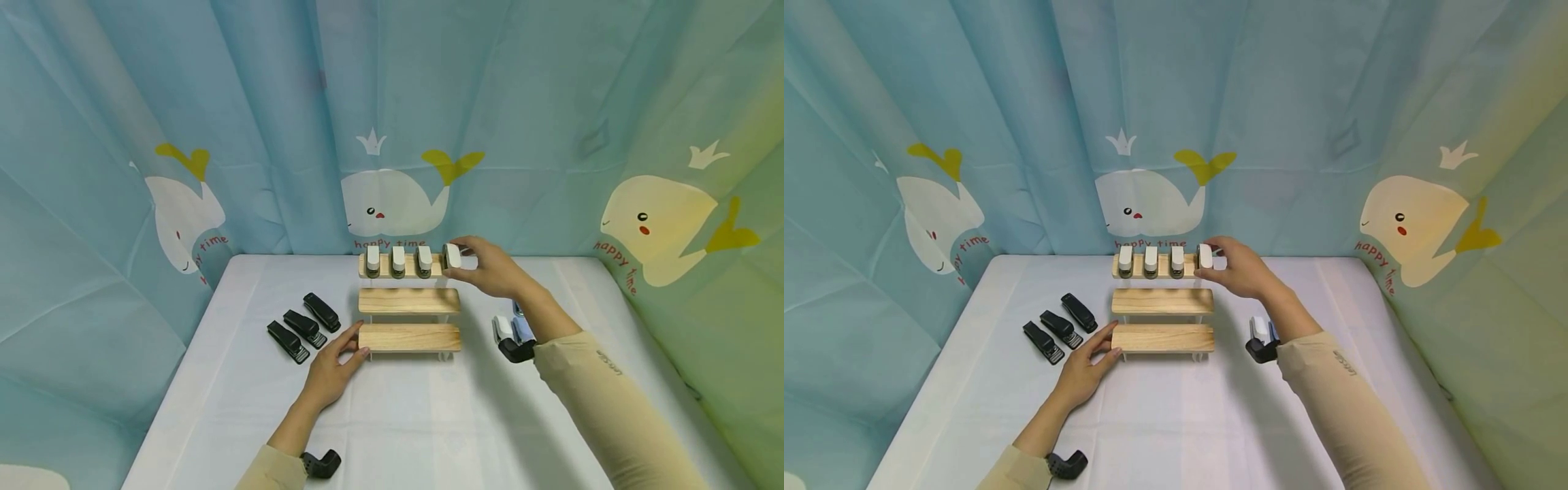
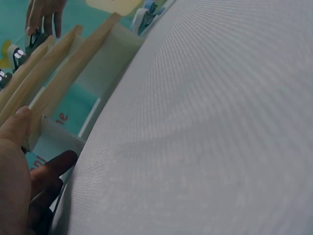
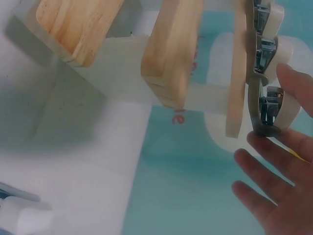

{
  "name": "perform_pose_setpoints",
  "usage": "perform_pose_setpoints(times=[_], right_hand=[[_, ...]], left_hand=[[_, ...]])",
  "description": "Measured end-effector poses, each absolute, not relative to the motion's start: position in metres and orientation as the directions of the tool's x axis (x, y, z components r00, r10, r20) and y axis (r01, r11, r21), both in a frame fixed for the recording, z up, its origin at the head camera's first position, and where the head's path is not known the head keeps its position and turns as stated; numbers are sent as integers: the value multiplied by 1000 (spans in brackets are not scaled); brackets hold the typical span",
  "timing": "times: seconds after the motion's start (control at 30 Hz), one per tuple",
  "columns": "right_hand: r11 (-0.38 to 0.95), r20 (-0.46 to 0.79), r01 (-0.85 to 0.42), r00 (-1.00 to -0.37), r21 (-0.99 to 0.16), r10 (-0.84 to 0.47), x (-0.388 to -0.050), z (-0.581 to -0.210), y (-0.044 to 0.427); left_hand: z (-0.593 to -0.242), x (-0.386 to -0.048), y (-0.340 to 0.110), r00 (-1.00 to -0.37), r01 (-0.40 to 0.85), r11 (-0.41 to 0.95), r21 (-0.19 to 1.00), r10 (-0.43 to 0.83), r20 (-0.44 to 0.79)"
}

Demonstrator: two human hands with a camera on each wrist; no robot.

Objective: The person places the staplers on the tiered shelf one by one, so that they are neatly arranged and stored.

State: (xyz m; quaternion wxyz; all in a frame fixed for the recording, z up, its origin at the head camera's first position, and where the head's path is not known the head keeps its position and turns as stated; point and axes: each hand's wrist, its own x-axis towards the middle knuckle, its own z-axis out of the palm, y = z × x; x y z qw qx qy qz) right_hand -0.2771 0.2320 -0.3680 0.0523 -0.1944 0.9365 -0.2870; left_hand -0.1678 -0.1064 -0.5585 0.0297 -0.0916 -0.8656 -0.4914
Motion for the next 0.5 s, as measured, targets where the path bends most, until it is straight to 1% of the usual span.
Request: perform_pose_setpoints(times=[0.13, 0.37, 0.5], right_hand=[[757, 6, -333, -917, -562, -399, -279, -372, 231], [752, -12, -319, -917, -577, -398, -282, -374, 229], [752, -23, -308, -919, -582, -394, -282, -375, 227]], left_hand=[[-559, -167, -106, -978, 205, 502, 840, 130, 162], [-560, -168, -106, -984, 177, 504, 846, 120, 134], [-560, -168, -107, -981, 194, 508, 839, 121, 153]])
